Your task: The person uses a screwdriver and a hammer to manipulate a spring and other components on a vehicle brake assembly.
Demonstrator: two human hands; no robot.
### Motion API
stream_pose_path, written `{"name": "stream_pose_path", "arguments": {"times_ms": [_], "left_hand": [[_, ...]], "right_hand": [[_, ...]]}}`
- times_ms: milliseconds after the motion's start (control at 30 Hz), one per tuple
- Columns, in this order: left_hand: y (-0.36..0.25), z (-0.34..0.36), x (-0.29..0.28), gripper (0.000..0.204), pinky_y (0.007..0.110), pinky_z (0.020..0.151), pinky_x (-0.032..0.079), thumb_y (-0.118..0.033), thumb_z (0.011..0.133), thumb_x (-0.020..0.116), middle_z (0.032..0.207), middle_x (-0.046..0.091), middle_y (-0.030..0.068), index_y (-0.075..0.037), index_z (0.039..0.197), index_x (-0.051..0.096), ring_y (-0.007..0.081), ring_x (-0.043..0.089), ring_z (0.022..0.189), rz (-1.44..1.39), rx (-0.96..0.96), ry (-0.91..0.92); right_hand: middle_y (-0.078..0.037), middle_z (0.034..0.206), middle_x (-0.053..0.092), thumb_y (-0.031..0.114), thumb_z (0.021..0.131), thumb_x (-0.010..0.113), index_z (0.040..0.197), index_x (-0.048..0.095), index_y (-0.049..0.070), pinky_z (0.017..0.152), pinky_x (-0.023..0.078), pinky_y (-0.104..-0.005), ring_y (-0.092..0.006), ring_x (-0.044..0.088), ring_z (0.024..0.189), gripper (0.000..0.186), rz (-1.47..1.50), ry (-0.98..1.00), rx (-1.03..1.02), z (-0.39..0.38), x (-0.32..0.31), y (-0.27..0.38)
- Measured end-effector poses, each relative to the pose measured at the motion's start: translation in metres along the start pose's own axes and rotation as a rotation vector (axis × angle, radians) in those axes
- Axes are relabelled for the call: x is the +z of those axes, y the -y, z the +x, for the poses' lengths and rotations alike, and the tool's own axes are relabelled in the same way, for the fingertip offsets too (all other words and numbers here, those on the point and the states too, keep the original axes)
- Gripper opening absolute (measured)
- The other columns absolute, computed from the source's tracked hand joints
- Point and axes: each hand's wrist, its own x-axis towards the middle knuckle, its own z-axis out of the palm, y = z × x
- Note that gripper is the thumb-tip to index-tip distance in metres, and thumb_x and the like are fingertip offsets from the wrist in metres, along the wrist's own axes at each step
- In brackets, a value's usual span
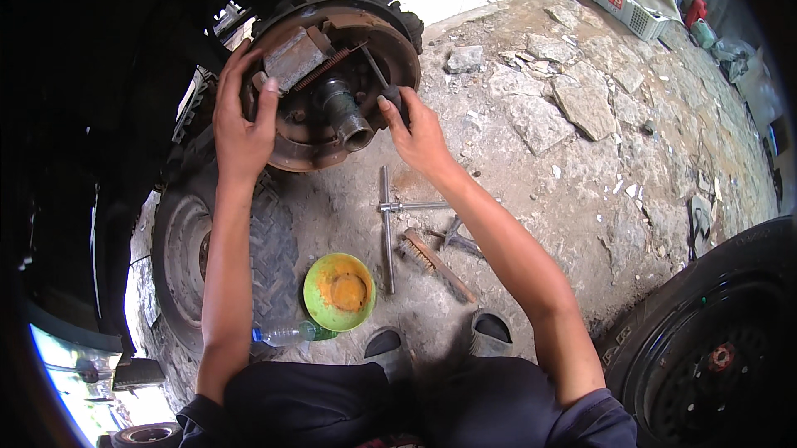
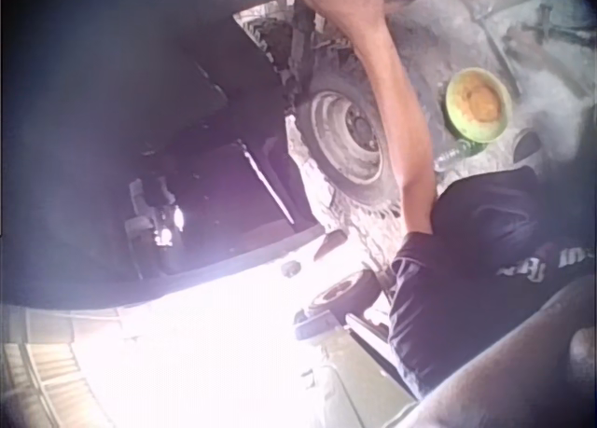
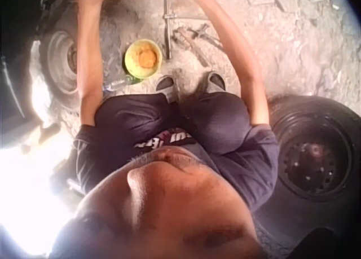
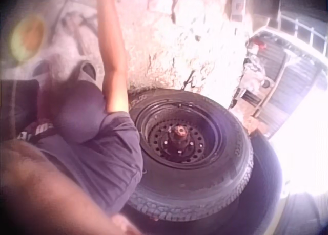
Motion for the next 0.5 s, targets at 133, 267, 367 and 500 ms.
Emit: {"name": "stream_pose_path", "arguments": {"times_ms": [133,267,367,500], "left_hand": [[-0.004,0.002,0.003,0.036,0.04,0.109,0.039,-0.015,0.096,0.053,0.14,0.053,0.018,0.0,0.128,0.056,0.0331,0.052,0.13,-0.089,-0.025,-0.008],[0.002,0.002,0.0,0.042,0.039,0.111,0.036,-0.016,0.093,0.039,0.141,0.052,0.0169,0.001,0.128,0.056,0.0304,0.051,0.131,-0.172,-0.043,0.004],[0.009,0.002,0.001,0.05,0.038,0.113,0.033,-0.019,0.09,0.032,0.143,0.051,0.016,0.002,0.129,0.055,0.028,0.048,0.133,-0.445,-0.132,0.008],[0.013,0.001,0.005,0.054,0.039,0.115,0.031,-0.022,0.087,0.031,0.144,0.05,0.0167,0.003,0.128,0.055,0.0275,0.045,0.135,-0.56,-0.173,-0.018]], "right_hand": [[-0.004,0.071,0.058,0.027,0.102,0.057,0.105,0.056,0.002,0.058,0.043,-0.0272,-0.0103,0.052,0.062,0.025,0.046,0.03,0.017,0.006,-0.005,-0.004],[-0.009,0.07,0.062,0.024,0.101,0.059,0.102,0.056,0.0,0.058,0.046,-0.0308,-0.0171,0.058,0.061,0.024,0.045,0.026,-0.046,0.011,0.0,-0.003],[-0.011,0.07,0.063,0.021,0.1,0.06,0.102,0.055,-0.001,0.057,0.048,-0.0326,-0.0204,0.062,0.06,0.023,0.038,0.015,-0.087,0.013,0.001,-0.005],[-0.011,0.069,0.063,0.018,0.099,0.062,0.103,0.056,-0.001,0.057,0.048,-0.0324,-0.0187,0.062,0.059,0.02,0.048,-0.022,-0.11,0.014,0.008,-0.008]]}}
